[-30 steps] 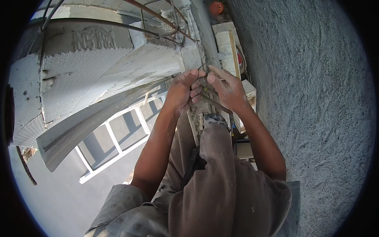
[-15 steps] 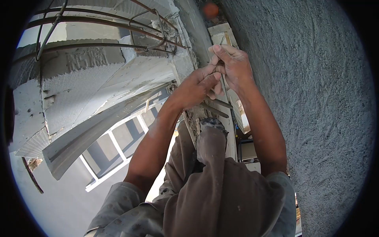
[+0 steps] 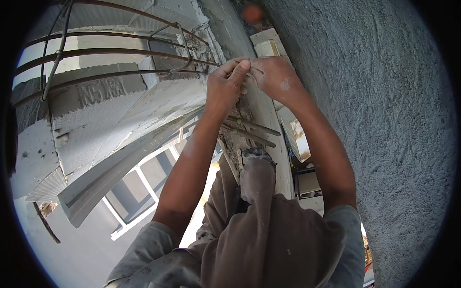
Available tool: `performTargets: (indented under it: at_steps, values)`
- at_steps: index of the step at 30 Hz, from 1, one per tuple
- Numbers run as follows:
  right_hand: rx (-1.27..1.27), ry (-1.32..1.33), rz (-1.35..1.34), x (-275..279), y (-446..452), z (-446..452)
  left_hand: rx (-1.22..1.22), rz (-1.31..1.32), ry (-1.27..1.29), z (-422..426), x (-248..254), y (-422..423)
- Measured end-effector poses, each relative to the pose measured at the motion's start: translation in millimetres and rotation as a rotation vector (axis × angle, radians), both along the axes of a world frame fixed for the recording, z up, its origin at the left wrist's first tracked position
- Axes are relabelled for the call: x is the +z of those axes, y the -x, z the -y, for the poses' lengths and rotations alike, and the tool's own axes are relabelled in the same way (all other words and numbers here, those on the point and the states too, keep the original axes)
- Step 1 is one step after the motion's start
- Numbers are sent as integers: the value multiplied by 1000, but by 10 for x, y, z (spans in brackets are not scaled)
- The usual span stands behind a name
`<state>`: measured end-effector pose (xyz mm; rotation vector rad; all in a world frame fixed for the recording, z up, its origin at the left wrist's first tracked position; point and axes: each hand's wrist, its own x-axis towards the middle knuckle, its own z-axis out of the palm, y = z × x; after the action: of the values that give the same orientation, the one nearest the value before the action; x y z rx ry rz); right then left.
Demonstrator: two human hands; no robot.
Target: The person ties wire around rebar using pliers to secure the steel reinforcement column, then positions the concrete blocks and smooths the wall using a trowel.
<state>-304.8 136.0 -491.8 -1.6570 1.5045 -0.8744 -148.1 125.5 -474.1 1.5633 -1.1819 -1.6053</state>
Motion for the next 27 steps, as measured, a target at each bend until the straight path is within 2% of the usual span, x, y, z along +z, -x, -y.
performTargets:
  at_steps: [2,5,7,8,10,11,13,14,17,19,22,27]
  values:
    - [68,3,-118,-3,-24,48,47,-70,-15,68,-59,20]
    - [-46,-52,82,-133,-46,-2,137,-80,-38,200,-134,-28]
    - [-103,-333,203,-123,4,-49,192,-36,-40,277,-100,-64]
    - [-131,-470,260,-113,21,-56,237,-137,-95,263,-121,-49]
    - [-229,-501,356,-102,14,-81,320,-338,-202,218,-186,-1]
    - [-282,-515,402,-102,22,-89,302,-339,-206,212,-219,1]
    - [-192,-420,228,-173,60,-120,271,-341,-214,189,-256,5]
    - [-147,-369,143,-225,65,-133,223,-226,-143,184,-275,12]
    - [22,66,-281,-358,-39,-236,100,63,30,141,-257,25]
    - [72,-48,-156,-321,-31,-216,50,174,103,124,-279,22]
    - [60,-248,-2,-214,54,-145,84,-181,-11,122,-362,21]
    - [142,-441,-26,-254,105,-160,28,-65,-11,158,-350,-36]
